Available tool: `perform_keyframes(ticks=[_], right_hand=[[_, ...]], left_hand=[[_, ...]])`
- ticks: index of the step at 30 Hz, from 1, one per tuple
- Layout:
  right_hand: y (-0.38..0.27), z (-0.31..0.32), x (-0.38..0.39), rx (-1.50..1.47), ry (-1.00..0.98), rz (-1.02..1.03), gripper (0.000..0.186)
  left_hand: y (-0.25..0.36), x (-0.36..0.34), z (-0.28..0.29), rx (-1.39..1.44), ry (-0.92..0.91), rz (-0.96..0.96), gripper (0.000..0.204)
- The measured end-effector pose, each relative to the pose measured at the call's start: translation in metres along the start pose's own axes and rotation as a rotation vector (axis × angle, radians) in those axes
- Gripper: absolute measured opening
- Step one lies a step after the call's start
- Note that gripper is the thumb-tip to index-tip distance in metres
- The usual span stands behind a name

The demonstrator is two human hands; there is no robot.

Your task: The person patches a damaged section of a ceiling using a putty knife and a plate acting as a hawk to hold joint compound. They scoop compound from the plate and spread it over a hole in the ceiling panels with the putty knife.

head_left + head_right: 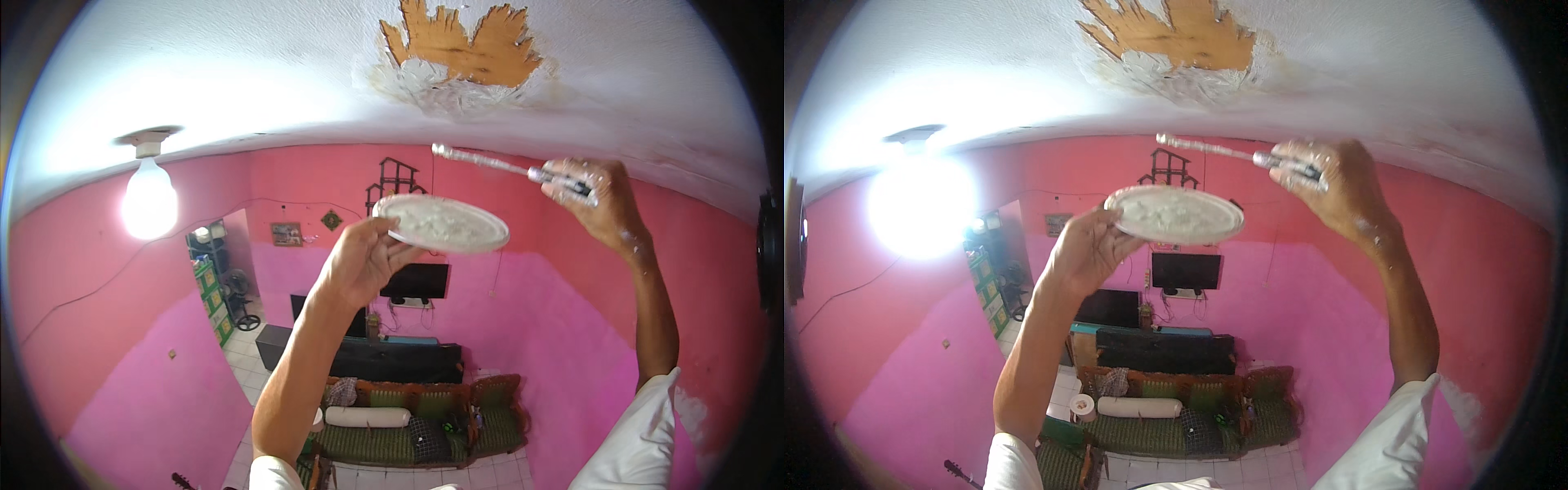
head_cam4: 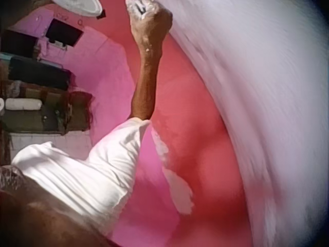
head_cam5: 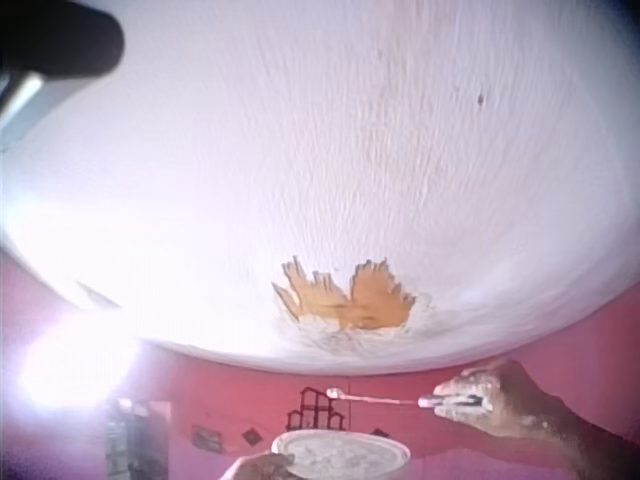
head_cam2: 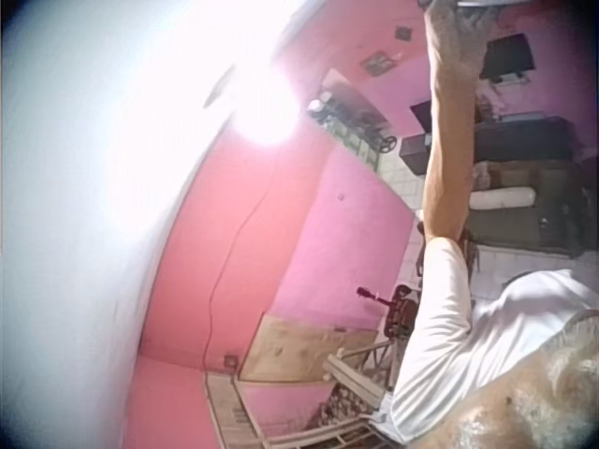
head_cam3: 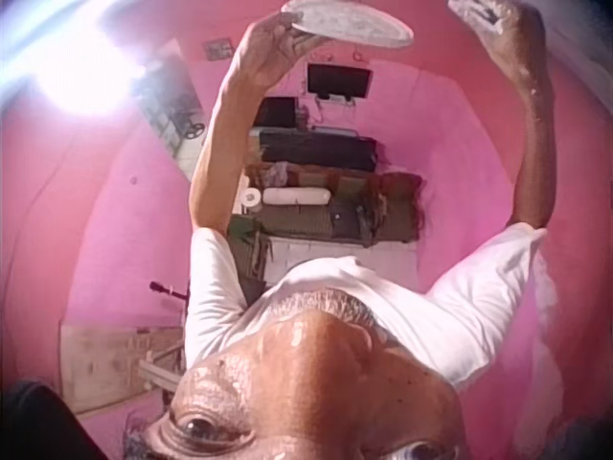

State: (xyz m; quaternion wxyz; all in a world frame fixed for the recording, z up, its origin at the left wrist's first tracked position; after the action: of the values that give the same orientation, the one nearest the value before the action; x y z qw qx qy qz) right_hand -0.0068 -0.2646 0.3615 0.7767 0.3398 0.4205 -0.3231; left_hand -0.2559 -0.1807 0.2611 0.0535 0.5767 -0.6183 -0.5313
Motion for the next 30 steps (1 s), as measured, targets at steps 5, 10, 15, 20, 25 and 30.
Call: perform_keyframes(ticks=[5, 10, 15, 20, 25, 30], right_hand=[[-0.003, 0.030, -0.015, 0.177, 0.114, 0.122, 0.019], [-0.017, 0.046, -0.020, 0.449, 0.161, 0.152, 0.016], [-0.031, 0.053, -0.022, 0.650, 0.113, 0.130, 0.015], [-0.039, 0.048, -0.039, 0.877, 0.054, 0.075, 0.017], [-0.057, 0.063, -0.036, 0.997, 0.154, 0.113, 0.018], [-0.046, 0.071, 0.003, 0.972, 0.215, 0.119, 0.023]], left_hand=[[0.013, -0.030, -0.026, 0.088, -0.070, 0.022, 0.037], [0.016, -0.048, -0.050, 0.136, -0.104, 0.015, 0.040], [0.009, -0.072, -0.065, 0.192, -0.155, 0.047, 0.043], [0.004, -0.104, -0.077, 0.252, -0.258, 0.124, 0.049], [0.002, -0.130, -0.089, 0.391, -0.278, 0.158, 0.054], [-0.004, -0.121, -0.082, 0.378, -0.226, 0.106, 0.052]])
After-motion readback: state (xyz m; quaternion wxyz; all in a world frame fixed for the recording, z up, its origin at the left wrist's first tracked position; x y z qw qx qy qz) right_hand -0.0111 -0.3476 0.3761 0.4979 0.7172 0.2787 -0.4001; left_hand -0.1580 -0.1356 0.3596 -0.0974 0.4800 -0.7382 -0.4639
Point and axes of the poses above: each hand's wrist, its own x-axis away from the middle knuckle, its own z-axis out of the back of the hand, y = z × x, the point moved 5 cm from there along -x, towards the middle knuckle, and after that the axes turned 2 degrees about z, right-handed, at the moved point
